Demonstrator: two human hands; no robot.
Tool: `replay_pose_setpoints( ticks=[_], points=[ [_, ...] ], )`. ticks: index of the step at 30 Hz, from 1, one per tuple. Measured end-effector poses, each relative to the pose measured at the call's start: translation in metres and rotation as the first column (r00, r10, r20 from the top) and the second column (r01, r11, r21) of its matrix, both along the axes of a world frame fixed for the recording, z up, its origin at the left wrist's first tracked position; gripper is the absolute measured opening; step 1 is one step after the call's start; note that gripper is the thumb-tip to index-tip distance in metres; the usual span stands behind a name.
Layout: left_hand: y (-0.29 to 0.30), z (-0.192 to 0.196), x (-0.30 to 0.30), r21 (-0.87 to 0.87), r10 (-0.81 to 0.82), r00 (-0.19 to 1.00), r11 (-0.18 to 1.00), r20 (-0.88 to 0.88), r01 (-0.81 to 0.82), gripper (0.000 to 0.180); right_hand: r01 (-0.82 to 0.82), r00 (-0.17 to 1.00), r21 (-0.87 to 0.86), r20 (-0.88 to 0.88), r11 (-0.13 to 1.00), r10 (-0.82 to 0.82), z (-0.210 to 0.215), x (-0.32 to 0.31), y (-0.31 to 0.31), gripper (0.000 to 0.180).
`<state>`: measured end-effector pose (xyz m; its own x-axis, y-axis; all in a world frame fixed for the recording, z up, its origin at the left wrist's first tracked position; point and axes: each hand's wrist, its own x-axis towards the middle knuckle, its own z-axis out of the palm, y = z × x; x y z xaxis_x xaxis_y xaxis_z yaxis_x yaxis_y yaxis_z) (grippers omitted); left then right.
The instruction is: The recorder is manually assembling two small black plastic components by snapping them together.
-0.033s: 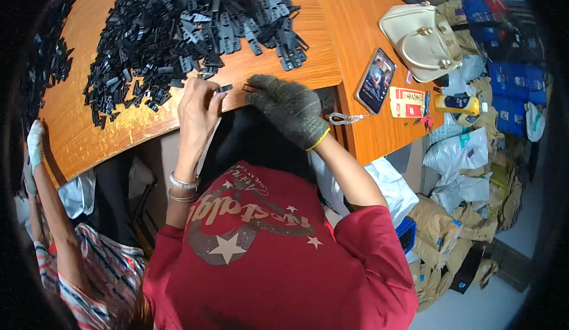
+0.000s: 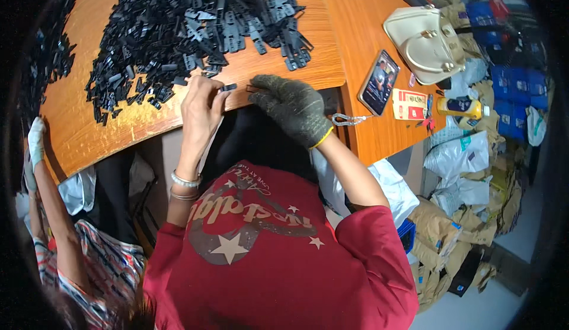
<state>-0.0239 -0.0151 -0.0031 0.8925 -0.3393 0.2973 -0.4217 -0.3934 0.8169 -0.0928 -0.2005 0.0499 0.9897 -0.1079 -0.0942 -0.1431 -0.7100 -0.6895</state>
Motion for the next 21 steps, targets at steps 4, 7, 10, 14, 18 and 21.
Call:
replay_pose_setpoints(
  ticks=[4,7,10,14,18,21],
  points=[
    [0.001,-0.007,0.001,-0.014,-0.037,0.997,0.999,0.072,0.038,0.014,-0.136,0.991,-0.075,-0.011,0.988,0.135,0.004,0.013,-0.002,0.028],
    [0.001,-0.008,0.001,-0.011,-0.034,0.996,0.999,0.082,0.035,0.018,-0.222,0.975,-0.170,-0.037,0.960,0.219,0.010,0.021,0.000,0.027],
    [0.002,-0.010,0.001,-0.022,-0.034,0.993,0.999,0.111,0.036,0.021,-0.252,0.966,-0.210,-0.005,0.945,0.257,0.006,0.026,0.002,0.028],
    [0.003,-0.006,0.002,-0.016,-0.038,0.996,0.999,0.083,0.040,0.021,-0.283,0.956,-0.327,-0.020,0.901,0.293,0.007,0.033,0.001,0.027],
    [0.004,-0.003,0.002,-0.014,-0.043,0.995,0.999,0.093,0.044,0.021,-0.312,0.931,-0.400,0.051,0.862,0.361,0.009,0.039,0.001,0.023],
    [0.004,-0.002,0.002,-0.004,-0.052,0.996,0.999,0.071,0.052,0.018,-0.375,0.907,-0.504,-0.027,0.778,0.420,0.018,0.049,0.005,0.019]
  ],
)
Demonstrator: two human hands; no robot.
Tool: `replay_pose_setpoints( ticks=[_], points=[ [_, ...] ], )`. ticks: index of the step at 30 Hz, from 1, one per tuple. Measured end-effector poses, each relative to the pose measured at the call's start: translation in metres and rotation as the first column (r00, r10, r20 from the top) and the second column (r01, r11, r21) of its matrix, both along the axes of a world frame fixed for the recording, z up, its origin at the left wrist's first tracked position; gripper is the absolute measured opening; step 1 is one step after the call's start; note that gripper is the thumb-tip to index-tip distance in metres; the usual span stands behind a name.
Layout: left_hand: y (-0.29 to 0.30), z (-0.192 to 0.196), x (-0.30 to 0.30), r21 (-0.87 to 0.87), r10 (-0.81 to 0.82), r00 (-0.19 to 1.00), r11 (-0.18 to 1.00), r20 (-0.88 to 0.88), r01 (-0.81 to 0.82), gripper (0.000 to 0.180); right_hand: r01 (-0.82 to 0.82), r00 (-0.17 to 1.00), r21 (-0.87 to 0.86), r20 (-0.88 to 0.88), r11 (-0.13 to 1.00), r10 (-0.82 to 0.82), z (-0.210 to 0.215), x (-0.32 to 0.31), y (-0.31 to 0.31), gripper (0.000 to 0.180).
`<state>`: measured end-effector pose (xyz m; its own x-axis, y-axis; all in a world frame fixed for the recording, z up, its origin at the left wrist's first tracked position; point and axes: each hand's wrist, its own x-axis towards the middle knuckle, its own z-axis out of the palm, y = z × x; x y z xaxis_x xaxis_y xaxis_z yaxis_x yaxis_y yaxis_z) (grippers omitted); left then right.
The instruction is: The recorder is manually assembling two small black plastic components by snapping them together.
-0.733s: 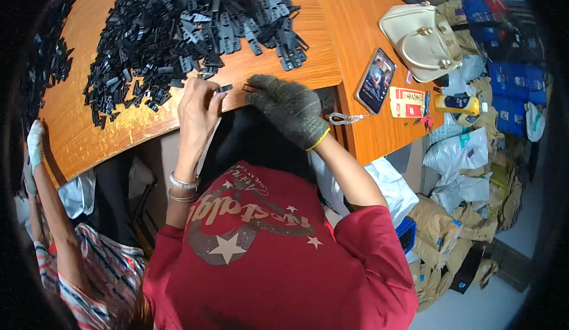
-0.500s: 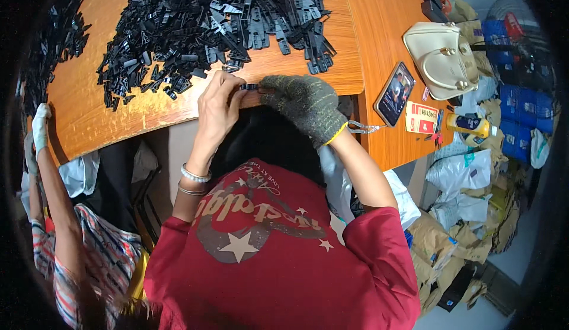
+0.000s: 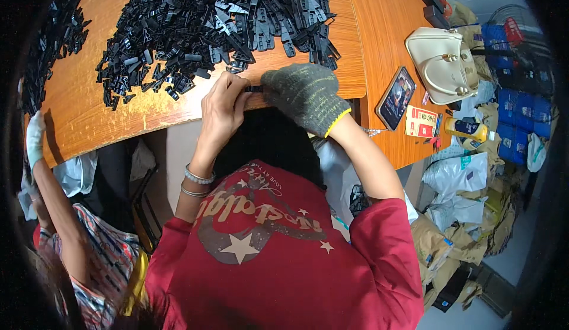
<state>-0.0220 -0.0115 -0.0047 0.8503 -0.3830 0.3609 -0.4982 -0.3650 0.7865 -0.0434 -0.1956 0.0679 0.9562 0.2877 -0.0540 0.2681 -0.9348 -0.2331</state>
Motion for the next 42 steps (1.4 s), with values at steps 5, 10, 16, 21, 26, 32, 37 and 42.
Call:
replay_pose_setpoints(
  ticks=[5,10,16,21,26,32,37,42],
  points=[
    [0.000,-0.006,0.003,-0.015,-0.034,0.999,0.999,0.000,0.034,0.015,-0.189,0.974,-0.148,0.098,0.971,0.205,-0.018,0.004,0.003,0.020],
    [0.000,-0.003,0.003,0.011,-0.069,0.998,0.998,0.005,0.069,0.012,-0.284,0.891,-0.140,0.328,0.949,0.315,-0.022,0.005,0.007,0.018],
    [-0.003,-0.001,0.003,-0.018,-0.070,0.997,0.997,-0.012,0.070,0.012,-0.238,0.960,-0.161,0.112,0.958,0.257,-0.016,0.006,0.012,0.018],
    [0.001,0.007,0.004,-0.121,-0.035,0.999,0.992,-0.007,0.034,0.013,-0.124,0.912,-0.076,0.383,0.989,0.144,-0.036,-0.010,0.007,0.025],
    [0.019,0.023,-0.004,-0.608,-0.422,0.705,0.794,-0.570,-0.016,0.011,0.176,0.982,0.646,-0.065,0.743,-0.177,-0.006,-0.036,0.011,0.030],
    [0.002,0.018,-0.004,-0.708,-0.589,0.533,0.705,-0.607,-0.028,0.017,0.610,0.791,0.787,-0.598,0.088,-0.130,0.002,-0.058,0.003,0.031],
    [-0.008,0.022,-0.005,-0.718,-0.588,0.497,0.687,-0.638,-0.110,0.012,0.652,0.749,0.757,-0.633,0.048,-0.197,0.005,-0.060,0.005,0.032],
    [-0.006,0.017,-0.008,-0.724,-0.609,0.450,0.677,-0.653,-0.132,0.012,0.657,0.748,0.752,-0.644,0.045,-0.161,0.001,-0.059,0.005,0.029]
  ],
)
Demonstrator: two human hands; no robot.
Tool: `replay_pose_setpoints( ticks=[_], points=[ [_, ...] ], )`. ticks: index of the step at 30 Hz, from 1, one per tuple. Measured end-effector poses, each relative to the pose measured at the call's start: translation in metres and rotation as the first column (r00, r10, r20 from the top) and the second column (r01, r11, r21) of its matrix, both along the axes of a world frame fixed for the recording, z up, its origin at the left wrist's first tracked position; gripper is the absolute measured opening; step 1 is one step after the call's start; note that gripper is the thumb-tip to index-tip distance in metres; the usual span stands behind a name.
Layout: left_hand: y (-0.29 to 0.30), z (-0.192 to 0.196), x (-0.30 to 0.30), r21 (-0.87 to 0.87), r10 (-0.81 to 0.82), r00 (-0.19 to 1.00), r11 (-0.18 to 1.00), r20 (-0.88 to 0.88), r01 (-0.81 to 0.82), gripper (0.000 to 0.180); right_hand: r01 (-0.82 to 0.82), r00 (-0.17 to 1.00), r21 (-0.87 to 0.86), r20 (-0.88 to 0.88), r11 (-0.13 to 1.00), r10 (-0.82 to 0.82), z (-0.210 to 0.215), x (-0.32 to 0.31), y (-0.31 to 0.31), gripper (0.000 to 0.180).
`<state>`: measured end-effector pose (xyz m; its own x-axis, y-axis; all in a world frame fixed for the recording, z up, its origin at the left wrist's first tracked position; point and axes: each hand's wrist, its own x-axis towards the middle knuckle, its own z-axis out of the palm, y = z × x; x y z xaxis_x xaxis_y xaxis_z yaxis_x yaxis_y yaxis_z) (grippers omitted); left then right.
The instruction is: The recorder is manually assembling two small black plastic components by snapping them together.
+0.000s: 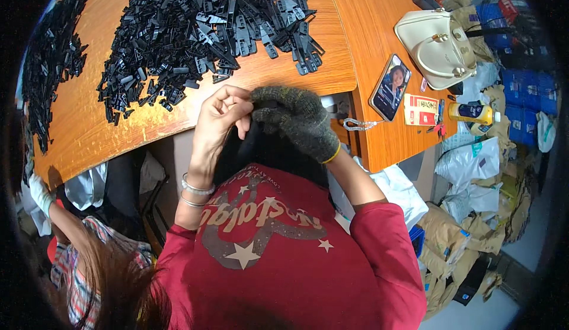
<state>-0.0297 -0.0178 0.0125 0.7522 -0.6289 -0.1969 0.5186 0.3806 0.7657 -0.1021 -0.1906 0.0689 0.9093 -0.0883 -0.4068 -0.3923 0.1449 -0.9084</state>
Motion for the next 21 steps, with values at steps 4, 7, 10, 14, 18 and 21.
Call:
replay_pose_setpoints(
  ticks=[4,7,10,14,18,21],
  points=[
    [-0.004,0.003,-0.006,0.065,0.036,0.999,0.997,0.007,-0.037,0.015,-0.062,0.994,-0.099,0.080,0.993,0.070,-0.003,-0.001,0.001,0.029],
    [-0.014,0.009,-0.009,0.175,0.047,0.991,0.982,0.123,-0.068,0.017,-0.009,0.999,-0.046,0.035,0.999,0.011,0.010,-0.006,-0.001,0.028],
    [-0.026,0.011,-0.006,0.394,-0.037,0.976,0.918,0.215,-0.052,0.016,-0.151,0.976,-0.572,0.046,0.807,0.215,0.027,-0.020,-0.024,0.026],
    [-0.045,-0.004,0.022,0.361,-0.071,0.483,0.760,0.873,-0.540,0.013,-0.205,0.941,-0.958,-0.136,0.202,0.310,0.048,-0.083,-0.080,0.025],
    [-0.066,-0.002,0.053,0.393,-0.351,0.210,0.612,0.913,-0.686,0.022,-0.859,0.483,-0.472,-0.875,-0.196,-0.008,0.074,-0.170,-0.111,0.032],
    [-0.077,-0.006,0.069,0.248,-0.397,-0.013,0.598,0.918,-0.763,0.035,-0.825,0.556,-0.554,-0.831,-0.111,0.018,0.062,-0.167,-0.118,0.031]
  ],
)
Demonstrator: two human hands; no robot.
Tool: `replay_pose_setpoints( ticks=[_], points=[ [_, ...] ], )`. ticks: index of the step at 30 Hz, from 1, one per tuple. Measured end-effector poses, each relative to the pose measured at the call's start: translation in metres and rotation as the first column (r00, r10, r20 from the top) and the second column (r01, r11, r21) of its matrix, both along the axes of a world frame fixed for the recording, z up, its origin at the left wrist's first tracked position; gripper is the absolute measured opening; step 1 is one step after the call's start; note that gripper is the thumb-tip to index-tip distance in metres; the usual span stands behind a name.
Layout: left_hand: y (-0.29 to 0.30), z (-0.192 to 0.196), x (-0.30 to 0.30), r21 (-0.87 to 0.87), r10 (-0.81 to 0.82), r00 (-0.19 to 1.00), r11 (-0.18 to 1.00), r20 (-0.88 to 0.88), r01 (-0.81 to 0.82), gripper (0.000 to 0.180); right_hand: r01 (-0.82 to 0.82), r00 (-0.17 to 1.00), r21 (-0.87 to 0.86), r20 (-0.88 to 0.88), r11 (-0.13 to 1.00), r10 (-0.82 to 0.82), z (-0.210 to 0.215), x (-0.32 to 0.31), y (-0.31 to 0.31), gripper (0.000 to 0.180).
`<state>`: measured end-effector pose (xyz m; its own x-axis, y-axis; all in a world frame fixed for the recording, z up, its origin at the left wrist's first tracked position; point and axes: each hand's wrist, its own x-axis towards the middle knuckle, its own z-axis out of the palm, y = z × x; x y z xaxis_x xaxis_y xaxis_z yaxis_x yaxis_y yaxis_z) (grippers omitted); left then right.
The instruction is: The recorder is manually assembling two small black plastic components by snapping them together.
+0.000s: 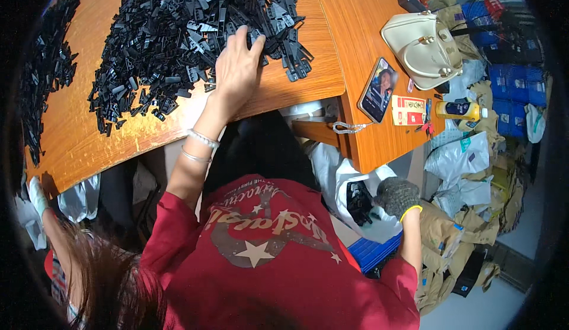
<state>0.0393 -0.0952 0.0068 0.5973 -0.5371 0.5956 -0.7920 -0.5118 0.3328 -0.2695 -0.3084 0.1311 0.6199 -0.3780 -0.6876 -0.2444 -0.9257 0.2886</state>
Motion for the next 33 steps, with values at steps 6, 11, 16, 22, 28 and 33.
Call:
replay_pose_setpoints(
  ticks=[6,11,16,22,28,33],
  points=[
    [0.002,-0.008,-0.002,0.011,-0.041,0.998,0.999,0.050,0.040,0.007,0.007,0.905,0.297,0.404,0.955,-0.133,-0.020,0.051,0.029,0.024],
    [0.015,-0.011,-0.021,-0.022,-0.070,0.996,0.997,0.064,0.071,0.009,-0.315,0.665,0.442,0.734,0.840,-0.137,-0.051,0.123,0.059,0.024],
    [0.035,-0.009,-0.048,-0.171,-0.165,0.979,0.975,-0.123,0.143,0.008,-0.198,0.545,0.624,0.711,0.756,-0.444,-0.077,0.171,0.097,0.023],
    [0.056,-0.018,-0.065,-0.392,-0.059,0.989,0.920,-0.133,0.002,0.019,0.027,0.439,1.000,-0.021,-0.010,-0.898,-0.086,0.190,0.113,0.024],
    [0.077,-0.009,-0.051,-0.070,0.336,0.880,0.923,-0.335,-0.379,0.012,0.134,0.487,0.978,0.075,0.159,-0.870,-0.077,0.193,0.117,0.026],
    [0.081,-0.010,-0.060,-0.253,0.087,0.895,0.943,-0.437,-0.215,0.015,-0.219,0.576,0.878,0.468,0.425,-0.670,-0.094,0.195,0.117,0.029]
  ],
)
